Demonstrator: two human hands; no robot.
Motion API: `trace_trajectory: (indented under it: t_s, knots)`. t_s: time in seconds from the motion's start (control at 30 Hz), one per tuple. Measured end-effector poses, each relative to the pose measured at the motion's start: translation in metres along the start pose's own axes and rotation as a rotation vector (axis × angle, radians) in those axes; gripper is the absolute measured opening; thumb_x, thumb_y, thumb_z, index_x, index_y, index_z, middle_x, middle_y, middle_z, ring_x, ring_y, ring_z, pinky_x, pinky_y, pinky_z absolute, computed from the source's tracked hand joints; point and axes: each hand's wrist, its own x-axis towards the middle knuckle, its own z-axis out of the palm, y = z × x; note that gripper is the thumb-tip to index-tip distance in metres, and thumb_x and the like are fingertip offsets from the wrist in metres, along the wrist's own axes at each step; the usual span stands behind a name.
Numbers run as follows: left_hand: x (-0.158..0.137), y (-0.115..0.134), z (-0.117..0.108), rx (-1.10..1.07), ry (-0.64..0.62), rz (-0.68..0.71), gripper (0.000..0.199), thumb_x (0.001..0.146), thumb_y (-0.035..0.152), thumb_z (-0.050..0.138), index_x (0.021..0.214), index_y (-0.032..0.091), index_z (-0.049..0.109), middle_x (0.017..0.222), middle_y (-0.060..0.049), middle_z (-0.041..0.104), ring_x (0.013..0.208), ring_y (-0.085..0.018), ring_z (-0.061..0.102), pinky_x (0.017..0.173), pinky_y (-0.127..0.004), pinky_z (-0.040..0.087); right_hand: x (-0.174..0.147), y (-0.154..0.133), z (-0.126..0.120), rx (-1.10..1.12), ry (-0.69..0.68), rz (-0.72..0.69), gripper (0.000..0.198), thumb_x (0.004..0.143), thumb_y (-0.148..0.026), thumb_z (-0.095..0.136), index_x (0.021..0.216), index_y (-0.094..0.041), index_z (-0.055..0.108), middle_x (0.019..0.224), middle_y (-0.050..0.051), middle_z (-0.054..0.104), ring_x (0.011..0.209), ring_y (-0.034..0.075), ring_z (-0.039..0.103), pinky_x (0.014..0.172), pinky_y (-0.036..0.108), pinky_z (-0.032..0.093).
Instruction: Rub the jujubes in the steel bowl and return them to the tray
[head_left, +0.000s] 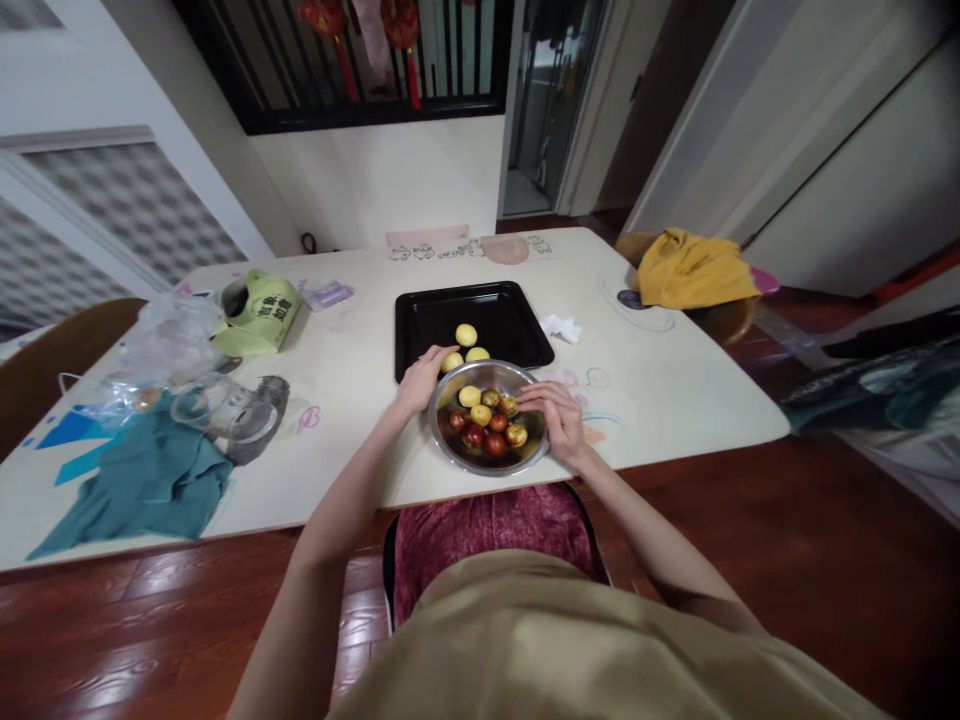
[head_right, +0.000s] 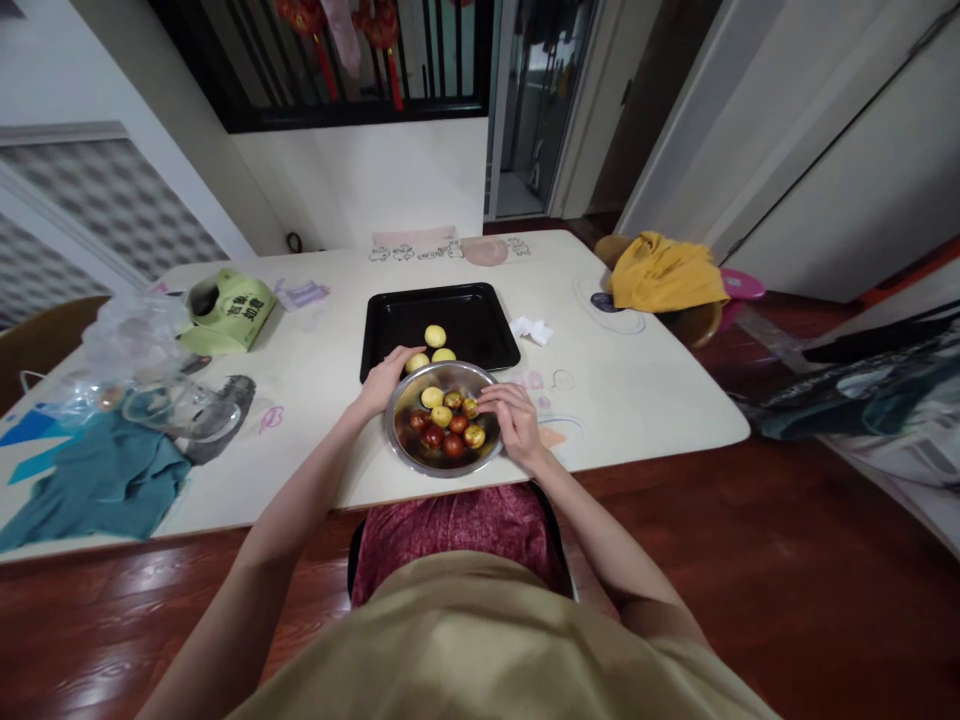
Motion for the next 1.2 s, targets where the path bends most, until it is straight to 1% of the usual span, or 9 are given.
trace_trajectory:
  t_s: [0.1, 0.23, 0.3, 0.37, 0.47, 0.63, 0.77, 0.97, 1.2]
  knots:
    - [0.001, -0.004, 0.003, -0.08, 0.057, 0.01, 0.05, 0.098, 0.026, 0.061, 0.148, 0.031, 0.059, 0.14, -0.009, 0.061, 0.118, -0.03, 0.067, 0.104, -0.045, 0.056, 0.0, 0.001, 0.0, -0.01, 0.003, -0.005, 0.053, 0.112, -0.037, 0.036, 0.09, -0.026, 0.083, 0.092, 0.006, 0.082, 0.099, 0.026, 0.075, 0.09, 0.05, 0.053]
    - [0.003, -0.01, 0.002, -0.261, 0.255, 0.082, 0.04, 0.101, 0.038, 0.064, 0.138, 0.023, 0.065, 0.131, -0.011, 0.063, 0.121, -0.027, 0.065, 0.103, -0.041, 0.057, 0.0, 0.001, 0.0, -0.015, -0.003, 0.005, 0.056, 0.113, -0.038, 0.035, 0.087, -0.025, 0.082, 0.091, 0.007, 0.081, 0.098, 0.026, 0.074, 0.09, 0.05, 0.053]
    - [0.003, -0.01, -0.002, -0.35, 0.343, 0.106, 0.039, 0.099, 0.041, 0.068, 0.133, 0.022, 0.067, 0.13, -0.011, 0.064, 0.119, -0.025, 0.066, 0.096, -0.037, 0.06, -0.001, 0.001, 0.0, -0.016, -0.004, 0.01, 0.056, 0.113, -0.039, 0.034, 0.086, -0.025, 0.082, 0.091, 0.007, 0.081, 0.098, 0.026, 0.074, 0.09, 0.049, 0.053]
    - [0.0, -0.005, -0.007, -0.407, 0.375, 0.148, 0.041, 0.094, 0.045, 0.076, 0.128, 0.022, 0.07, 0.127, -0.01, 0.065, 0.116, -0.023, 0.067, 0.091, -0.034, 0.061, -0.001, 0.001, 0.0, -0.015, 0.0, 0.012, 0.056, 0.112, -0.039, 0.035, 0.085, -0.025, 0.082, 0.091, 0.007, 0.081, 0.098, 0.026, 0.074, 0.09, 0.049, 0.053]
    - [-0.005, 0.009, -0.013, -0.423, 0.315, 0.278, 0.045, 0.088, 0.046, 0.084, 0.124, 0.022, 0.073, 0.122, -0.01, 0.068, 0.113, -0.023, 0.068, 0.092, -0.035, 0.061, 0.0, 0.0, 0.0, -0.018, 0.002, 0.012, 0.057, 0.112, -0.039, 0.035, 0.084, -0.025, 0.082, 0.089, 0.006, 0.08, 0.097, 0.025, 0.074, 0.09, 0.048, 0.053]
    - [-0.013, 0.03, -0.014, -0.387, 0.089, 0.459, 0.046, 0.089, 0.047, 0.083, 0.125, 0.021, 0.075, 0.121, -0.011, 0.072, 0.115, -0.025, 0.07, 0.105, -0.043, 0.058, 0.0, -0.001, -0.001, -0.026, -0.008, 0.018, 0.058, 0.112, -0.04, 0.034, 0.083, -0.026, 0.081, 0.087, 0.006, 0.079, 0.097, 0.026, 0.074, 0.091, 0.049, 0.053]
    - [-0.014, 0.033, -0.014, -0.367, -0.008, 0.479, 0.047, 0.09, 0.048, 0.082, 0.128, 0.021, 0.075, 0.123, -0.012, 0.073, 0.117, -0.027, 0.07, 0.107, -0.044, 0.057, 0.0, -0.002, -0.001, -0.053, -0.021, 0.045, 0.063, 0.113, -0.044, 0.03, 0.081, -0.026, 0.082, 0.087, 0.007, 0.078, 0.097, 0.026, 0.074, 0.092, 0.049, 0.053]
    - [-0.014, 0.03, -0.013, -0.328, -0.061, 0.47, 0.05, 0.09, 0.049, 0.081, 0.133, 0.023, 0.073, 0.131, -0.013, 0.073, 0.125, -0.029, 0.068, 0.113, -0.047, 0.053, 0.0, -0.002, -0.001, -0.03, -0.009, 0.023, 0.059, 0.113, -0.04, 0.033, 0.082, -0.026, 0.08, 0.087, 0.006, 0.078, 0.096, 0.026, 0.073, 0.091, 0.048, 0.052]
    - [-0.014, 0.03, -0.012, -0.265, -0.1, 0.488, 0.048, 0.092, 0.049, 0.079, 0.135, 0.026, 0.073, 0.135, -0.01, 0.075, 0.13, -0.03, 0.068, 0.119, -0.049, 0.045, 0.0, -0.001, -0.001, -0.044, -0.016, 0.039, 0.061, 0.113, -0.044, 0.031, 0.08, -0.025, 0.079, 0.086, 0.007, 0.078, 0.096, 0.026, 0.073, 0.091, 0.049, 0.053]
